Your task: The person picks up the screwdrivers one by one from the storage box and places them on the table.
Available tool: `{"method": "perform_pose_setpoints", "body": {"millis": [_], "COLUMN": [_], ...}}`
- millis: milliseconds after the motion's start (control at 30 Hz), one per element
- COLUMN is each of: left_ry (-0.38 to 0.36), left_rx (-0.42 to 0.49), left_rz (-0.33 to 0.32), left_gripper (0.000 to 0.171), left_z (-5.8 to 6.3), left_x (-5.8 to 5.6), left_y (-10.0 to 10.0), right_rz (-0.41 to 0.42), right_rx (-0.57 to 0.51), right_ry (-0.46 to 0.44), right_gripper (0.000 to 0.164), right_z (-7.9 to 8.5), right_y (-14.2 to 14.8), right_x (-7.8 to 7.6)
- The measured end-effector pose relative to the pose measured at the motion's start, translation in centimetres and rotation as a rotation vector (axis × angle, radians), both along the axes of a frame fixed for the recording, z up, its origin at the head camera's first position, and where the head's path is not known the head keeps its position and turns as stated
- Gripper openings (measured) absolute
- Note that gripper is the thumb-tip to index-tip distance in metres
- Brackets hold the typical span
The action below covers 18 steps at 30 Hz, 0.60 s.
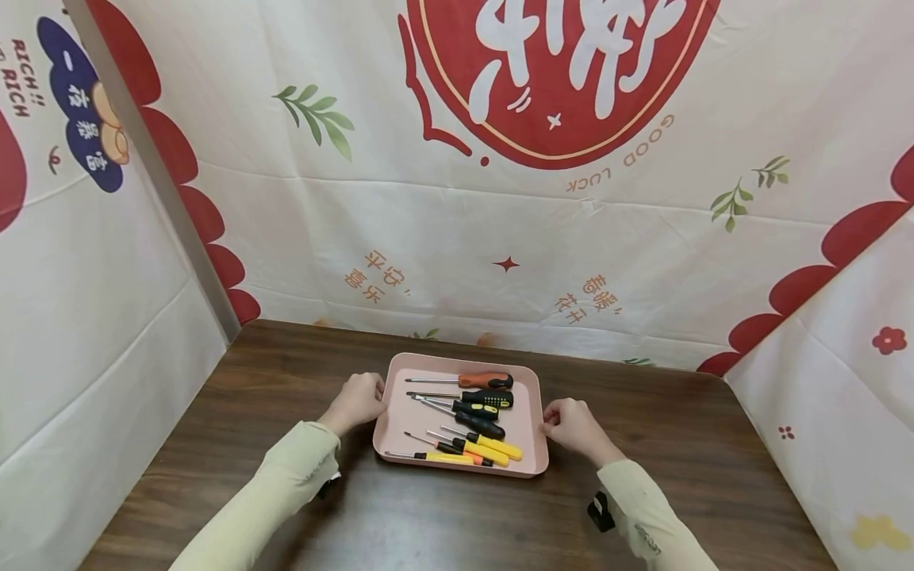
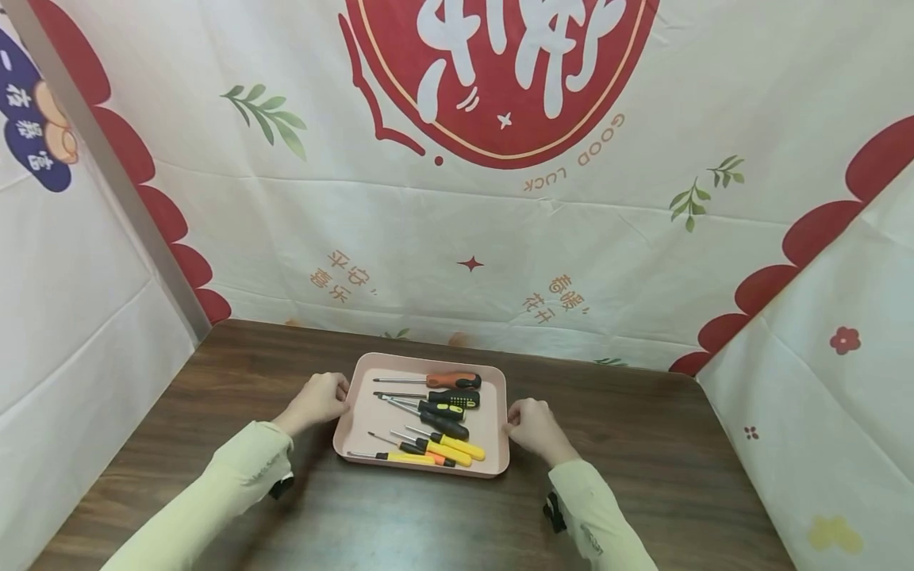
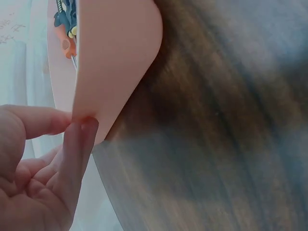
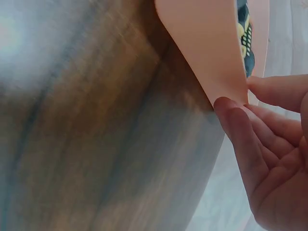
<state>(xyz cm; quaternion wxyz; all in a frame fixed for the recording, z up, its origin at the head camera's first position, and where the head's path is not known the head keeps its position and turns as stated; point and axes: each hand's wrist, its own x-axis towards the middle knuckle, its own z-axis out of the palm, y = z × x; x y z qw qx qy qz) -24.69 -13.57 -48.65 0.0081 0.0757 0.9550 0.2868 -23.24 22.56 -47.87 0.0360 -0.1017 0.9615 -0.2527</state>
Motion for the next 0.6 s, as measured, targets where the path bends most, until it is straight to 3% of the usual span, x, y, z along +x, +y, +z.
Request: {"method": "perform_pose_setpoints", "body": {"millis": [233,433,600], "left_ry": [-0.029,-0.016,-0.052], "left_rx": [0.007,0.041,0.062], "left_rz": [-0.026,-0.002,0.014], "left_gripper": [0.008,0.009,0.009], "left_z": [0.4,0.1,-0.1], "left_x": [-0.9,-0.7,-0.6], "left_y": [-0.2,-0.2,-0.3], "right_rz": [0.040,0.055,0.110], "right_rx": [0.010,-0.031,-0.062], "right_ry": [0.008,0.022,0.059], "right_gripper": [0.007,0.019,0.029], "right_z": [0.5,0.5,0.4], "right_y": [0.1,0.1,-0.3], "right_x": [-1.4,-3.1,-4.6]}}
